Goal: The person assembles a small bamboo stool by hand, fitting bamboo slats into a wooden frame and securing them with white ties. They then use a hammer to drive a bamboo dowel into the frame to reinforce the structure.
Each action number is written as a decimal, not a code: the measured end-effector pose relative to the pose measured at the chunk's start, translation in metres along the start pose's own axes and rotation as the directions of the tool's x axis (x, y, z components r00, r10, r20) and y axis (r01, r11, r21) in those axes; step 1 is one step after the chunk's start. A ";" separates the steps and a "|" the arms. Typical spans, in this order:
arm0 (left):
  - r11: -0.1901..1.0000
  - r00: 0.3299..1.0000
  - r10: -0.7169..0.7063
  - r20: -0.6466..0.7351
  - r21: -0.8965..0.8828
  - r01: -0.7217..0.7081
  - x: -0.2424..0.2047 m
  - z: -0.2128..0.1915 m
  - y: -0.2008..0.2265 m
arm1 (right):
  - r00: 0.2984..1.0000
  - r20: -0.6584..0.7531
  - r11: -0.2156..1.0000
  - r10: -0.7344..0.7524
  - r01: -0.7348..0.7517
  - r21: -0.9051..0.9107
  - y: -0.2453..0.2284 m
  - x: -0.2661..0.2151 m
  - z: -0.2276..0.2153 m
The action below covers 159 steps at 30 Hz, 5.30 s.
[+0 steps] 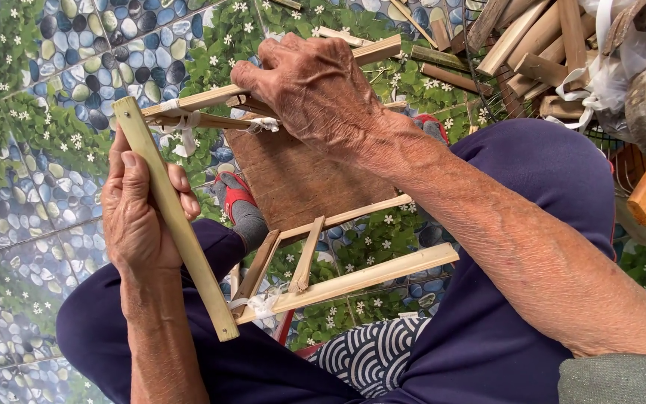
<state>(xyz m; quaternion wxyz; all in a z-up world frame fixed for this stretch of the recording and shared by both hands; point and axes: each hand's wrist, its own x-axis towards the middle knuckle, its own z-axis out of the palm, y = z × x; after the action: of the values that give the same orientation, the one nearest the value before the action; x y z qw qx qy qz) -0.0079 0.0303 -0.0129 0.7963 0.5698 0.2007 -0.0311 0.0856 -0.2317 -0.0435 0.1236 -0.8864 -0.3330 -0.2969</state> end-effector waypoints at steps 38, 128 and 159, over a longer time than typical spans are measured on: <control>0.999 0.999 0.028 -0.020 -0.030 -0.028 -0.003 0.011 0.001 | 1.000 0.023 0.997 0.007 -0.009 0.073 0.011 -0.001 -0.013; 0.988 0.988 0.126 0.086 0.077 -0.133 0.002 0.036 -0.006 | 0.984 0.166 0.957 -0.062 0.011 0.291 0.033 -0.009 -0.017; 0.992 0.991 0.122 0.058 -0.040 -0.120 0.003 0.034 -0.013 | 0.976 0.197 0.938 -0.095 0.022 0.346 0.046 -0.008 -0.013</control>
<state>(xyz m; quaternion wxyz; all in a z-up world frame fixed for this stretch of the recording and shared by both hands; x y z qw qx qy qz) 0.0011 -0.0054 -0.0163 0.8126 0.5653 0.1421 0.0036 0.1055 -0.2759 -0.0390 0.2306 -0.8676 -0.4168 -0.1426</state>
